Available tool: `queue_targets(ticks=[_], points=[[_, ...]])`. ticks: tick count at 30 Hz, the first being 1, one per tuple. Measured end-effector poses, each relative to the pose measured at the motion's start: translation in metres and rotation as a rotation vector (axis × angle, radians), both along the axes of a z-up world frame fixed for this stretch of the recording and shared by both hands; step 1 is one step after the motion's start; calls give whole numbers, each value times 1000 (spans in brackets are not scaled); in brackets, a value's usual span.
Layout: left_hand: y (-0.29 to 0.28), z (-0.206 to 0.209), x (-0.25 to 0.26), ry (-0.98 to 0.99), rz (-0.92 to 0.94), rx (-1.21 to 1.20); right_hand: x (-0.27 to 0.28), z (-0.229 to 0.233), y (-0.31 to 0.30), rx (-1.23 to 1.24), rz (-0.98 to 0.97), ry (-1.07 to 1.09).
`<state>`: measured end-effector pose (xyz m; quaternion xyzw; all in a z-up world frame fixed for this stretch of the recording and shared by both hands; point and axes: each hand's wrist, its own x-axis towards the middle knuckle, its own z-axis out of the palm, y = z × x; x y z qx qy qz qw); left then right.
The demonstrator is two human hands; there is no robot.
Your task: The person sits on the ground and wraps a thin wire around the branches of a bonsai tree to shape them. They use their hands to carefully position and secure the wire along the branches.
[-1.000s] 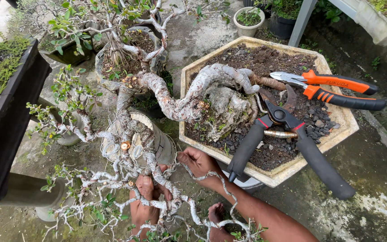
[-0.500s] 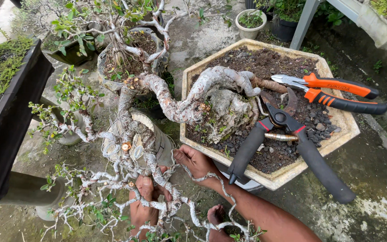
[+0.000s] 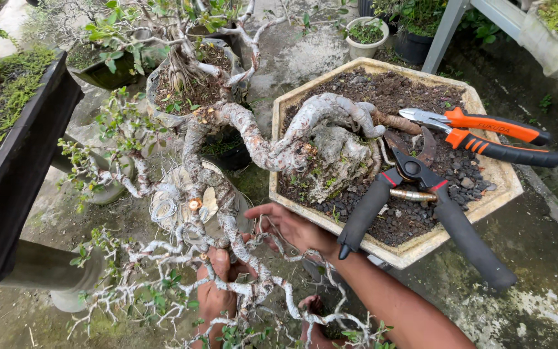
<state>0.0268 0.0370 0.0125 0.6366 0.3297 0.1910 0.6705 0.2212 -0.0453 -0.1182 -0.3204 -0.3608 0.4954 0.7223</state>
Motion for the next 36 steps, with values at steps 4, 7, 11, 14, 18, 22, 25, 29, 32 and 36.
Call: queue_targets(ticks=[4,7,11,14,18,22,25,29,32,36], points=[[14,-21,-9,96,37,-23,-16,54,-22,111,149,28],[30,-50,-7,-83,-13,-12,-26,83,-46,-99,8,-202],[42,-65,-10,-275,-85,101,-43,62,-73,-275,-197,-307],[47,-85,-10,-286,-96,26,-53,73,-79,-405,-244,-395],[31,-74,-16,-429,-83,-15,-47,86,-76,-263,-179,-311],[18,-43,-15,-63,-19,132,-51,105,-75,-296,-80,-249],[18,-44,-11,-41,-18,189,-60,109,-69,-320,-152,-193],[13,-22,-14,-4,-34,228,-66,125,-56,-414,-186,-210],[13,-13,-11,50,-11,229,-60,109,-44,-517,-262,-184],[6,-5,-3,-168,-2,28,-53,95,-42,-403,-222,-180]])
